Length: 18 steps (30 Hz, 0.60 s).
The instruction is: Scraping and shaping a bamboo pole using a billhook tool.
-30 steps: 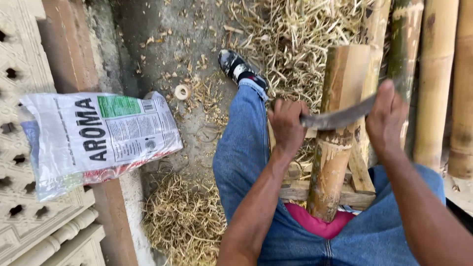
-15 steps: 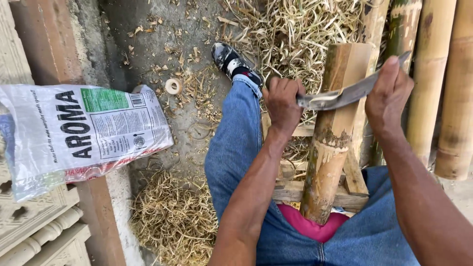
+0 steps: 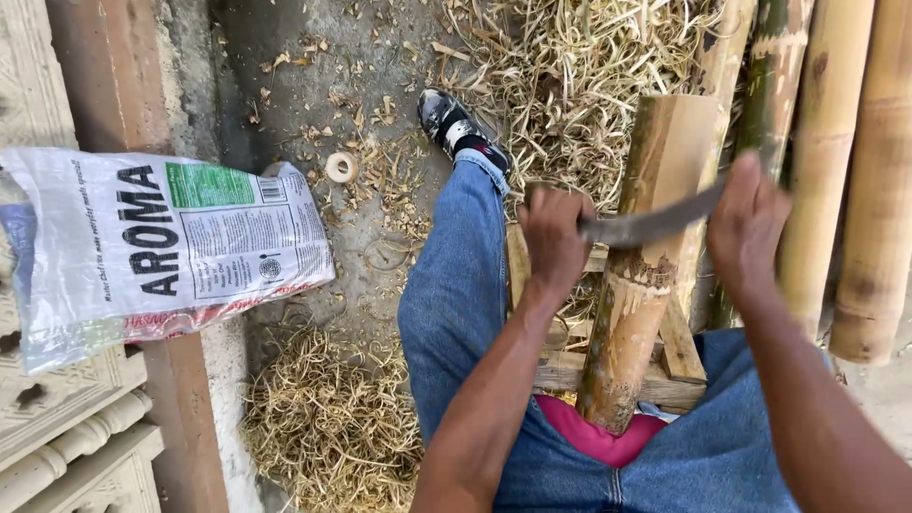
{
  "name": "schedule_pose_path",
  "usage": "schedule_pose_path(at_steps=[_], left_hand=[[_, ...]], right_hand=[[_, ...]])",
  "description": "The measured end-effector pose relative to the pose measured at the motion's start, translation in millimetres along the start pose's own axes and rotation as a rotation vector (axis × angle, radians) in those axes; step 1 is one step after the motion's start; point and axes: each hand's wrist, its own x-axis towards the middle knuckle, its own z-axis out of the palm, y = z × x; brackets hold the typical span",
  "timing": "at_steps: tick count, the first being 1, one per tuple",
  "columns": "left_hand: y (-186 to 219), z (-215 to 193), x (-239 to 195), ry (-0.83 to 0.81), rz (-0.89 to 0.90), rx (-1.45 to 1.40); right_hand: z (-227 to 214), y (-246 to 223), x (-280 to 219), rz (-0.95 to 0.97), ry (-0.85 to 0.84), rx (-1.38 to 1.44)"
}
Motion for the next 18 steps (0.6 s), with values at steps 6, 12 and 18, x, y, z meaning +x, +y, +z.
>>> schedule_pose_path(at_steps=[6,12,18], left_hand=[[-5,-15,-49,-0.047,-0.087,0.041],[-7,15,23,0.025,-0.038,0.008],[-19,51,105,0.111,-0.010,0.045]], right_hand=[[2,-11,-58,0.032,0.019,-0.065],[9,-3,29,-0.034,0.017,-0.040],[19,-1,135,-0.040,0.045,-0.011]])
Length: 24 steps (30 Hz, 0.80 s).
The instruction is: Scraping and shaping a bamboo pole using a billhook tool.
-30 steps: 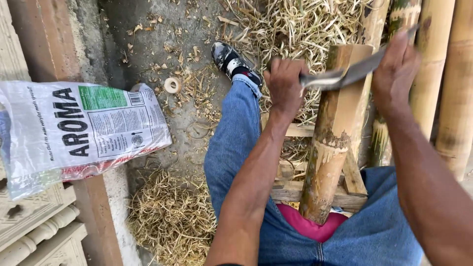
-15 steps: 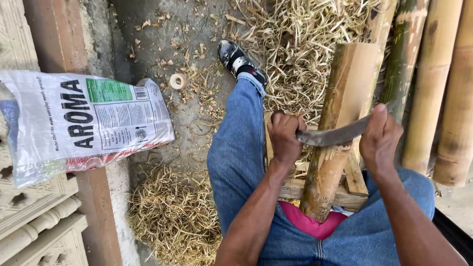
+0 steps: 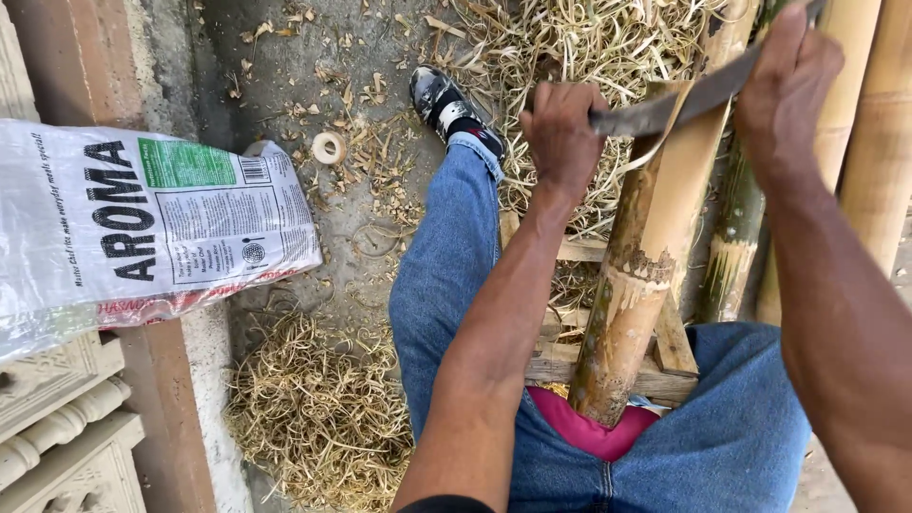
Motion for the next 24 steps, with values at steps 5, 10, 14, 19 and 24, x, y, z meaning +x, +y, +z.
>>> schedule_pose_path(at_steps=[5,10,14,19,24], left_hand=[[12,-9,1,-0.014,-0.058,0.015],[22,-67,-99,-0.152,-0.064,-0.084],[14,-86,-151,-0.223,-0.146,-0.068],[7,-67,-141,-0.151,-0.118,-0.070],[6,-45,-93,-0.140,-0.110,-0.046]], right_hand=[[-7,19,1,0.093,0.005,-0.023],[-26,17,-126,-0.030,-0.098,-0.285],[-30,-12,-192,0.161,-0.093,-0.099],[-26,31,-175,-0.300,0.022,-0.390],[-19,-6,-118,-0.098,-0.029,-0.200]])
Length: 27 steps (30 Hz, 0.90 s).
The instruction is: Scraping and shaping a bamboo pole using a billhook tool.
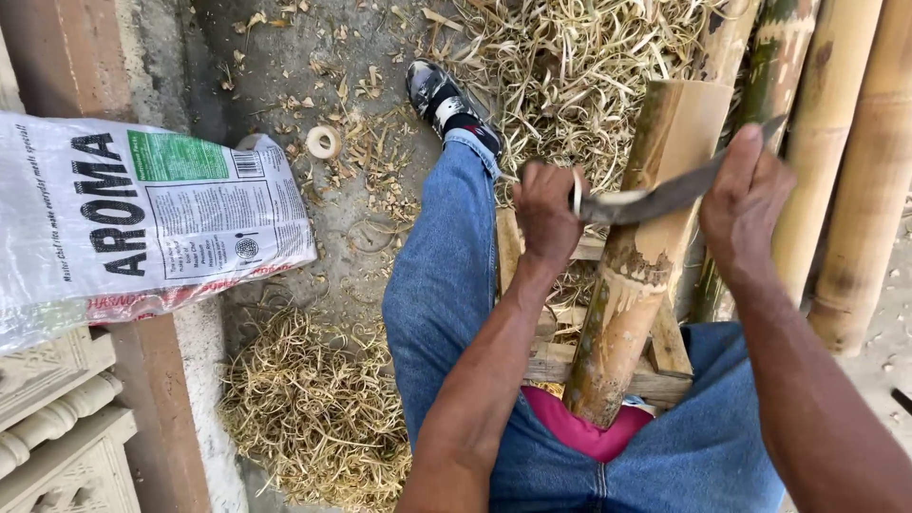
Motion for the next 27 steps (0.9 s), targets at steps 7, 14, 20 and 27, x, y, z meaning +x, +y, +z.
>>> schedule_pose_path(at_steps=[7,14,20,27], left_hand=[[-4,43,114,0.084,0.041,0.066],[5,10,18,-0.022,0.002,-0.031],[-19,1,-69,-0.020,-0.051,-0.066],[-14,27,4,0.055,0.015,-0.088]], right_hand=[[52,141,143,-0.358,0.040,-0.508],[0,6,43,0.012,-0.066,-0.111],[-8,-28,-49,0.224,-0.153,-0.008],[0,-18,14,-0.035,-0.012,-0.180]])
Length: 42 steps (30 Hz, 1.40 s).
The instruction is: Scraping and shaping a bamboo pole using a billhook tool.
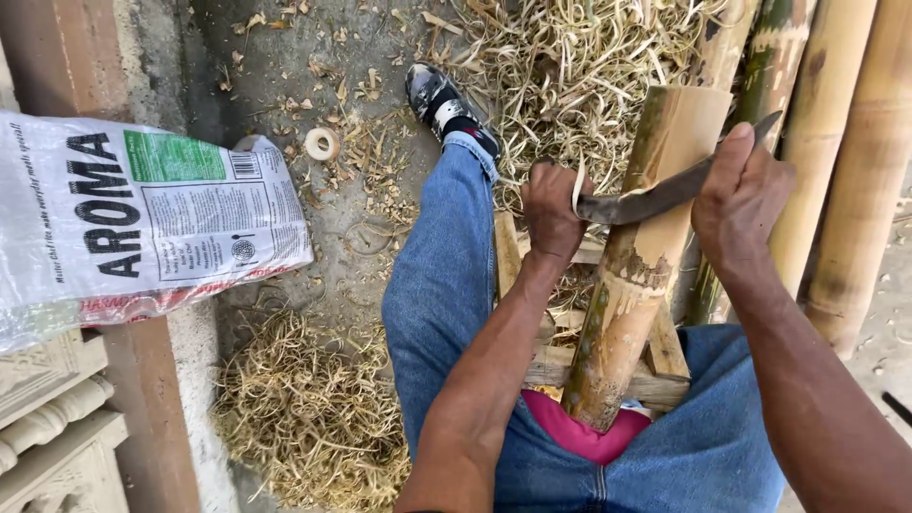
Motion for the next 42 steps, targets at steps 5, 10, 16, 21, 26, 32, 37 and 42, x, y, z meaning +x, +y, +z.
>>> schedule_pose_path(at_steps=[5,10,16,21,26,32,37,42], left_hand=[[-5,25,51,0.115,0.033,0.060],[24,8,105,-0.004,0.022,0.100],[14,-21,-11,-0.103,0.042,0.008],[8,-26,-17,-0.062,0.083,0.069],[11,6,78,-0.005,0.049,0.027],[24,-3,106,0.041,0.094,0.156],[28,-58,-3,-0.133,0.179,0.066],[7,-44,2,-0.118,0.203,0.172]], right_hand=[[33,63,66,-0.096,0.043,-0.028],[15,51,122,-0.022,0.058,0.111],[-13,16,-21,0.027,-0.023,0.162],[-10,5,-35,0.187,-0.018,0.306],[38,77,79,-0.101,0.069,0.209],[5,28,97,0.150,-0.015,0.429],[-8,13,-67,0.228,0.035,0.487],[6,19,-65,0.224,0.096,0.485]])
